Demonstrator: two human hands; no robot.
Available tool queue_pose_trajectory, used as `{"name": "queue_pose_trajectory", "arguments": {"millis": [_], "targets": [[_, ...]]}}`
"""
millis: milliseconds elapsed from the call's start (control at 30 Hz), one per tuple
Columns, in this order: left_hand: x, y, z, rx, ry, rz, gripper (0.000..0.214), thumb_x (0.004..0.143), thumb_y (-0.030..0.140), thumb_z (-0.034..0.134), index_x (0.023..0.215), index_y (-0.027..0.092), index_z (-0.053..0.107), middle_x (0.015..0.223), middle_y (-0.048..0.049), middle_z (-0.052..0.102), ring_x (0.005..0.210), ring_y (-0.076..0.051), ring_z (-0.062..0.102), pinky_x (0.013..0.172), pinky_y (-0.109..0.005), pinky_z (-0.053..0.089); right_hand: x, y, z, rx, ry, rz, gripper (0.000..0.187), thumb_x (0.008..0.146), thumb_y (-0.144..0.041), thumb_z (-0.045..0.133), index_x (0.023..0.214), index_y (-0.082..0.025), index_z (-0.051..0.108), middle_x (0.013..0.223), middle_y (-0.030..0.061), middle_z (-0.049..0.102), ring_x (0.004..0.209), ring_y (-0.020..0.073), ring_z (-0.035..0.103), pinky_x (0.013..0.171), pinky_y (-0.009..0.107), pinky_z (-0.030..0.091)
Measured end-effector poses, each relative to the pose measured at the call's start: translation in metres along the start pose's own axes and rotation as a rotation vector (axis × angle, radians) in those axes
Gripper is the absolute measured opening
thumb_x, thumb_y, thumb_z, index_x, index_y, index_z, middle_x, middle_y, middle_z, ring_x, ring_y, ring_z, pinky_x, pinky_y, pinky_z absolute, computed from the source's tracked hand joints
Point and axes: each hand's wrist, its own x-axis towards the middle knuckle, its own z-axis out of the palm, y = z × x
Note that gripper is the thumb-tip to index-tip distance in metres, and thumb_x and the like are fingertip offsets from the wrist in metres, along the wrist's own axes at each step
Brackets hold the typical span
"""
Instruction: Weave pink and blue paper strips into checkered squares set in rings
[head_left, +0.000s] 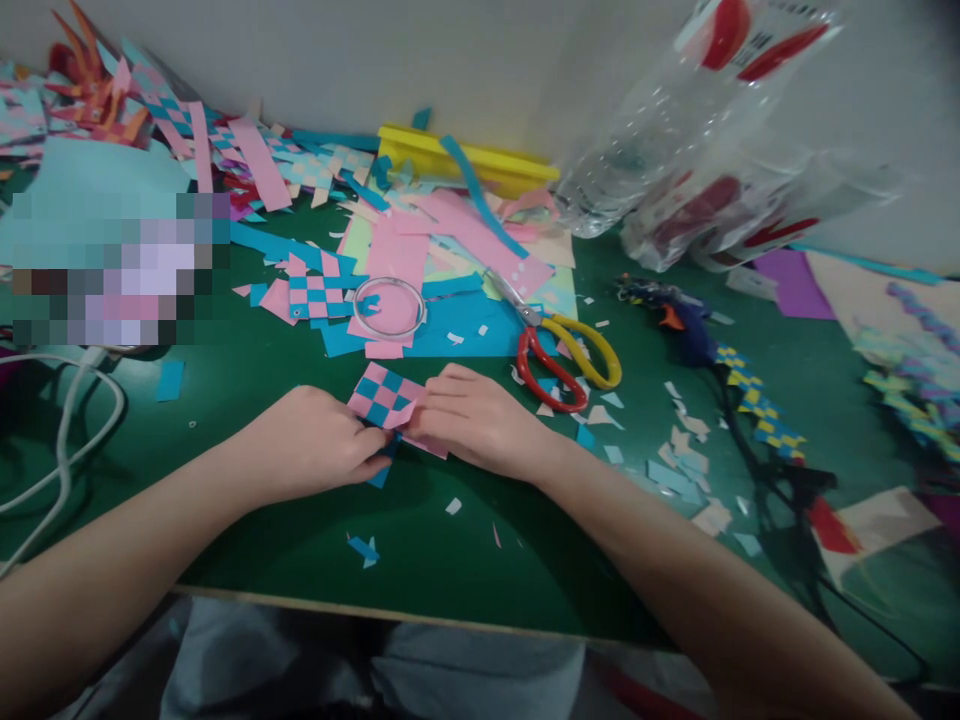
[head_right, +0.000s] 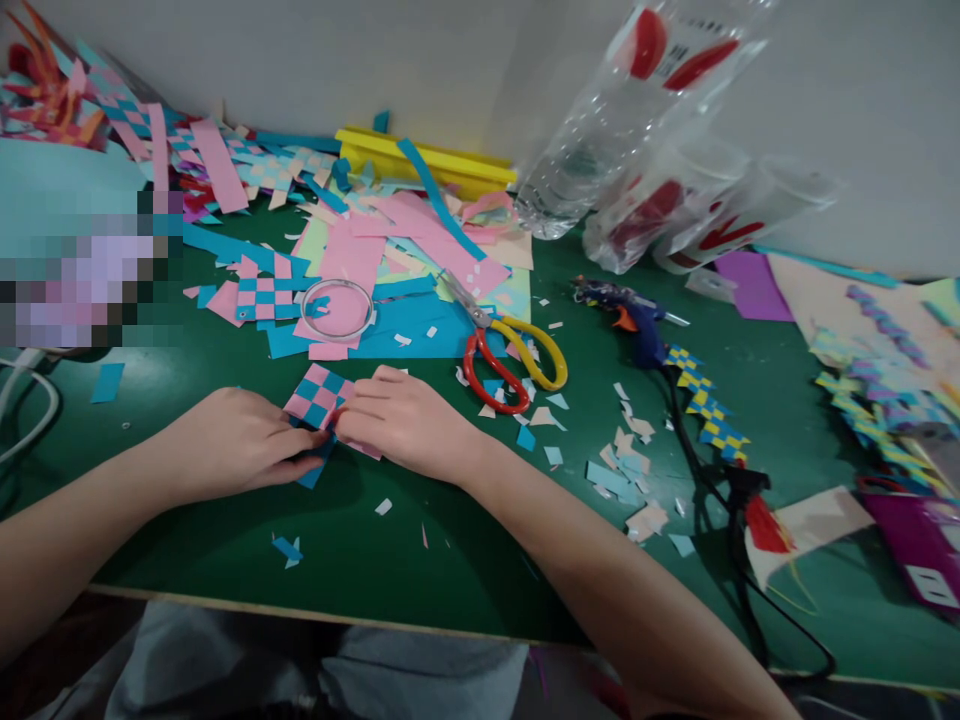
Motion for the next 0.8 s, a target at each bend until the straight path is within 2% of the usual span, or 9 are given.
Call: {"name": "queue_pose_trajectory", "arguments": {"millis": [267, 400, 567, 667, 800], "targets": [[0.0, -0.0005, 0.001, 0.002, -0.027, -0.002, 0.025, 0.09, 0.035, 0.05, 0.077, 0.018, 0.064, 0.056, -0.0023, 0.064, 0.049, -0.017, 0.058, 0.045, -0.027, 0.031, 0.0014, -0.0025, 0.0024, -0.034, 0.081, 0.01, 0.02, 0.095, -0.014, 0.044, 0.083, -0.016, 0.06, 0.079, -0.0001, 0.069, 0.075, 0.0125, 0.053, 0.063, 0.027, 0.034], [-0.0005, -0.0013, 0.0018, -0.012, -0.002, 0.012, 0.025, 0.091, 0.035, 0.049, 0.081, 0.017, 0.064, 0.058, -0.0022, 0.065, 0.049, -0.017, 0.058, 0.046, -0.027, 0.033, 0.001, -0.0037, 0.0011, -0.106, 0.067, -0.037, 0.024, 0.095, -0.012, 0.042, 0.08, -0.016, 0.06, 0.08, -0.0006, 0.07, 0.08, 0.0122, 0.055, 0.064, 0.027, 0.036], [-0.0002, -0.0017, 0.0022, -0.008, -0.019, 0.002, 0.023, 0.089, 0.036, 0.051, 0.08, 0.019, 0.064, 0.06, -0.0015, 0.066, 0.051, -0.018, 0.061, 0.046, -0.027, 0.033, -0.0002, -0.0057, -0.0007, -0.079, 0.041, -0.066, 0.021, 0.095, -0.014, 0.043, 0.085, -0.015, 0.061, 0.085, 0.001, 0.071, 0.085, 0.0133, 0.058, 0.064, 0.027, 0.037], [-0.0002, -0.0013, 0.0022, -0.003, -0.021, -0.008, 0.026, 0.09, 0.038, 0.049, 0.08, 0.019, 0.065, 0.059, -0.0015, 0.065, 0.051, -0.018, 0.061, 0.045, -0.027, 0.032, -0.0001, -0.0067, -0.001, -0.025, 0.036, -0.03, 0.017, 0.093, -0.016, 0.046, 0.086, -0.015, 0.061, 0.085, 0.0016, 0.071, 0.083, 0.0134, 0.059, 0.064, 0.026, 0.039], [-0.0006, -0.001, 0.0025, -0.014, 0.005, -0.015, 0.028, 0.091, 0.038, 0.047, 0.08, 0.019, 0.065, 0.057, -0.001, 0.063, 0.049, -0.016, 0.058, 0.046, -0.025, 0.031, -0.0015, -0.0057, 0.0, 0.049, 0.033, 0.048, 0.021, 0.095, -0.02, 0.044, 0.085, -0.017, 0.062, 0.081, 0.0016, 0.07, 0.076, 0.0124, 0.059, 0.064, 0.025, 0.041]]}}
